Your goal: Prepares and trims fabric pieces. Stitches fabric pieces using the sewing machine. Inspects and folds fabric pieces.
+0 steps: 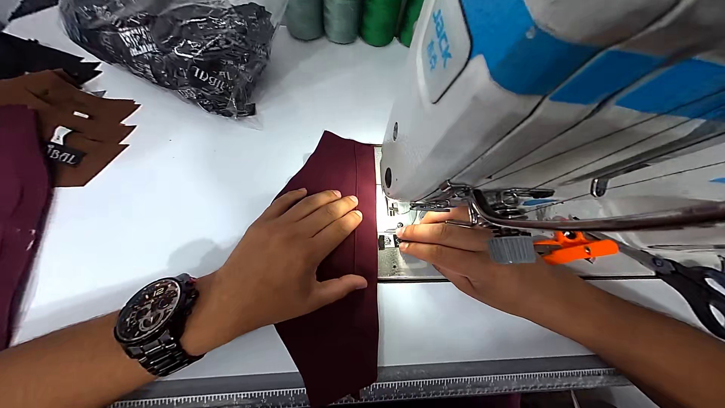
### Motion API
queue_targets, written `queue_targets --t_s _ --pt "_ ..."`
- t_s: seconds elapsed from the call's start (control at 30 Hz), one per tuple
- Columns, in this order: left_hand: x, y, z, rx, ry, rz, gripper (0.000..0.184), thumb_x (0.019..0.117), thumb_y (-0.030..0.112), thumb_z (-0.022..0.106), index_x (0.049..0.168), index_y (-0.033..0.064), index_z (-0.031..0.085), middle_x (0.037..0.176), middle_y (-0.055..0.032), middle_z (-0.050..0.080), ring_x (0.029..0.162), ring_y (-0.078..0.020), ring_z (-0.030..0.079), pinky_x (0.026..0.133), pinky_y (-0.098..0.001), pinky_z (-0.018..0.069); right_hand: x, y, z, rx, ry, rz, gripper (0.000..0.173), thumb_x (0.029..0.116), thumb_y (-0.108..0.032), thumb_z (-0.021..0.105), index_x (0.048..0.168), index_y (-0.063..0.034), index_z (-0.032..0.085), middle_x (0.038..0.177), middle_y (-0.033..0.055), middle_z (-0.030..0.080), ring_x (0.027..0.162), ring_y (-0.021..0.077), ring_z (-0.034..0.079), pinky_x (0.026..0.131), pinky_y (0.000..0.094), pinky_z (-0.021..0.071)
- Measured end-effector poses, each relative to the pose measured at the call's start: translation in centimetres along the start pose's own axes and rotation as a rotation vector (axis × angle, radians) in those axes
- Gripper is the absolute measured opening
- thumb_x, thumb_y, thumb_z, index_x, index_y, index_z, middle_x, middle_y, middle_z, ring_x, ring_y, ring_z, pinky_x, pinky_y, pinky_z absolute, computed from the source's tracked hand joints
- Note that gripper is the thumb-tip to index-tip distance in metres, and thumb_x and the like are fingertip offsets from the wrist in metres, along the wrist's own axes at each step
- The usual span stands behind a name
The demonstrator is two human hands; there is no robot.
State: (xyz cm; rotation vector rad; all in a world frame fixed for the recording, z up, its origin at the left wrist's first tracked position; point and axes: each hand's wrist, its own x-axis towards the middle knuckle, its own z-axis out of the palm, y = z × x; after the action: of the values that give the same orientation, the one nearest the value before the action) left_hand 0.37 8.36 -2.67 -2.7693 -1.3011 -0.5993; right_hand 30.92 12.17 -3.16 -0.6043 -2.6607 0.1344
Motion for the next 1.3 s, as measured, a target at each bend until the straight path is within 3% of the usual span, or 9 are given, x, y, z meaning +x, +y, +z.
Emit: queue_targets --t_s 0.57,0.87,1.13,1.3 --pt "-0.1 0.0 0.1 0.003 0.009 -0.006 0.068 0.091 0.067 0.054 0.128 0.0132 0.07 0.137 -0.0038 0.066 0.134 -0.0218 0.056 0.111 -0.0484 0.0431 1.2 -0.7 0.2 -0.112 0.006 -0.098 0.031 0.1005 -0.009 0.055 0.124 -0.0176 0.074 0.124 0.0019 0.072 0.117 0.0205 0.065 0.093 0.0366 0.0529" --pt "-0.1 0.0 0.0 -0.024 -0.008 0.024 0.057 0.0943 0.064 0.052 0.131 0.0258 0.071 0.138 -0.0066 0.065 0.135 -0.0275 0.055 0.112 -0.0534 0.0417 1.6 -1.1 0.4 -0.15 -0.019 -0.082 0.032 0.1017 -0.01 0.053 0.125 -0.0172 0.073 0.126 0.0032 0.071 0.118 0.0226 0.065 0.093 0.039 0.0525" --pt "-0.1 0.0 0.0 -0.012 -0.008 0.021 0.063 0.0928 0.066 0.052 0.134 0.0212 0.069 0.138 -0.005 0.065 0.135 -0.0257 0.056 0.112 -0.0516 0.0419 1.6 -1.2 0.1 -0.158 -0.026 -0.135 0.031 0.1023 -0.01 0.052 0.125 -0.0154 0.072 0.129 0.0012 0.069 0.118 0.021 0.063 0.093 0.0369 0.0507" --pt "-0.1 -0.1 0.1 -0.021 -0.007 0.042 0.056 0.0958 0.064 0.05 0.132 0.0265 0.071 0.138 -0.0077 0.065 0.134 -0.0284 0.056 0.111 -0.0546 0.0419 1.5 -0.9 -0.1 -0.145 -0.064 -0.156 0.032 0.1029 -0.011 0.053 0.129 -0.0161 0.07 0.134 0.0005 0.067 0.12 0.021 0.061 0.093 0.037 0.049"
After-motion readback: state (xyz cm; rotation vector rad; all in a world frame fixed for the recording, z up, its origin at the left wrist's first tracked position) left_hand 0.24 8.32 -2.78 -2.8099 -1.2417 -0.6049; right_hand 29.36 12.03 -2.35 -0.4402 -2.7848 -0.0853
